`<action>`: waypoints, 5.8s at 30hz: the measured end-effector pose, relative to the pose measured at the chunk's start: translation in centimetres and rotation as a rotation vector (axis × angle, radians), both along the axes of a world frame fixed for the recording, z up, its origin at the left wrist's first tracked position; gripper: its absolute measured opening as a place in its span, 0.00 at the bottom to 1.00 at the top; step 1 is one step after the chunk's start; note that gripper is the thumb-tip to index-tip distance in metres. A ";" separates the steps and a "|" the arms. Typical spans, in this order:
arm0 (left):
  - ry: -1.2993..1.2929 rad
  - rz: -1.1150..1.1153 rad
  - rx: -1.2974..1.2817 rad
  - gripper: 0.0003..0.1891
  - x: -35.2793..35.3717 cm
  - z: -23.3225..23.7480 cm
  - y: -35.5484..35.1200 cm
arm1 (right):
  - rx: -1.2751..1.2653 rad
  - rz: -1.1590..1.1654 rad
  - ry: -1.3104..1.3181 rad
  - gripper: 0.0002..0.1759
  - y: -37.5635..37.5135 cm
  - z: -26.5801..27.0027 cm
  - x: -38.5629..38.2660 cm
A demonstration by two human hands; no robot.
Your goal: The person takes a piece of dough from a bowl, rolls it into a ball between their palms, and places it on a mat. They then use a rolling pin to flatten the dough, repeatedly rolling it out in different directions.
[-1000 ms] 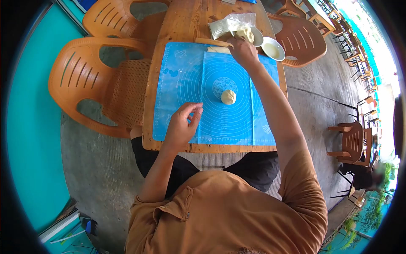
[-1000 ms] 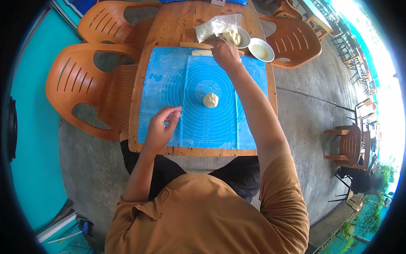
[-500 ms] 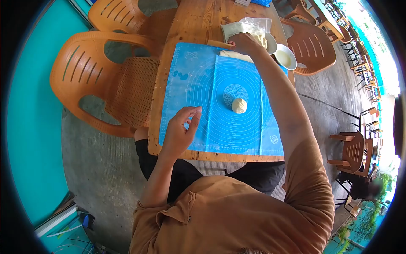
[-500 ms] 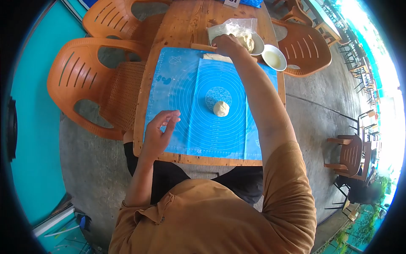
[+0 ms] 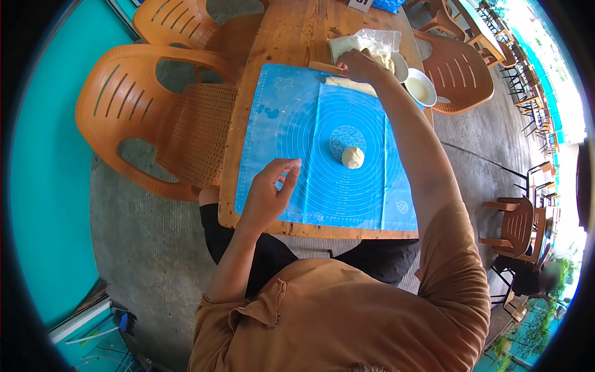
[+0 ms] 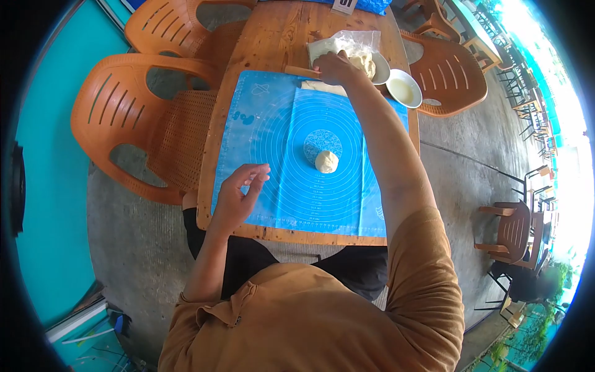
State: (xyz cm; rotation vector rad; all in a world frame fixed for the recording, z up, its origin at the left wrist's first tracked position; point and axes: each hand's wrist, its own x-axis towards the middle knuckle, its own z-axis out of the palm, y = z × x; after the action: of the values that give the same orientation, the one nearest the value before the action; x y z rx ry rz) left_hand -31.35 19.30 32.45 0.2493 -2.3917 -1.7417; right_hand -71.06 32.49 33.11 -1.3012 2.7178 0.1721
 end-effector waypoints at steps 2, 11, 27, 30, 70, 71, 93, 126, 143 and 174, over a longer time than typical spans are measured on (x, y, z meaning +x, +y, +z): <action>-0.005 0.000 -0.010 0.13 0.1 -0.1 0.1 | -0.030 0.026 0.002 0.18 -0.1 -0.3 -0.6; 0.013 0.006 -0.011 0.15 0.9 -1.2 -0.5 | -0.131 0.033 0.066 0.16 -0.7 -1.5 -0.3; 0.031 0.024 0.029 0.13 1.6 -0.9 -1.4 | -0.469 0.303 0.422 0.20 -3.5 0.6 1.9; 0.074 0.025 0.027 0.13 1.6 -0.3 -1.2 | -0.575 0.363 0.337 0.19 -4.7 4.8 5.1; 0.325 -0.060 -0.855 0.17 -4.7 -2.5 1.3 | -0.633 -0.155 0.154 0.21 16.1 -2.0 26.6; 0.292 -0.047 -0.938 0.18 -4.8 -2.9 1.4 | -0.629 -0.156 0.153 0.21 16.1 -2.2 26.5; -0.041 -0.088 -1.136 0.36 -10.6 -5.3 5.3 | -0.470 -0.366 0.101 0.31 14.1 -5.1 24.5; 0.438 -0.295 -0.908 0.24 -5.8 -5.9 10.3 | -0.658 -0.388 0.122 0.32 10.6 -5.0 20.7; 0.374 -0.266 -0.907 0.26 -5.8 -6.9 10.5 | -0.552 -0.370 0.051 0.40 8.2 -7.9 16.0; 0.355 -0.058 -0.953 0.19 -11.1 -5.8 7.6 | -0.670 -0.295 0.356 0.33 14.3 -7.2 23.4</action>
State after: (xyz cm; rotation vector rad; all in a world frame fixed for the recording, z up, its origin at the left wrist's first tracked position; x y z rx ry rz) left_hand -42.44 26.92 26.68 -0.2413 -2.6229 -0.4419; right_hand -47.63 46.81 25.88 -1.0260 3.3977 -0.6479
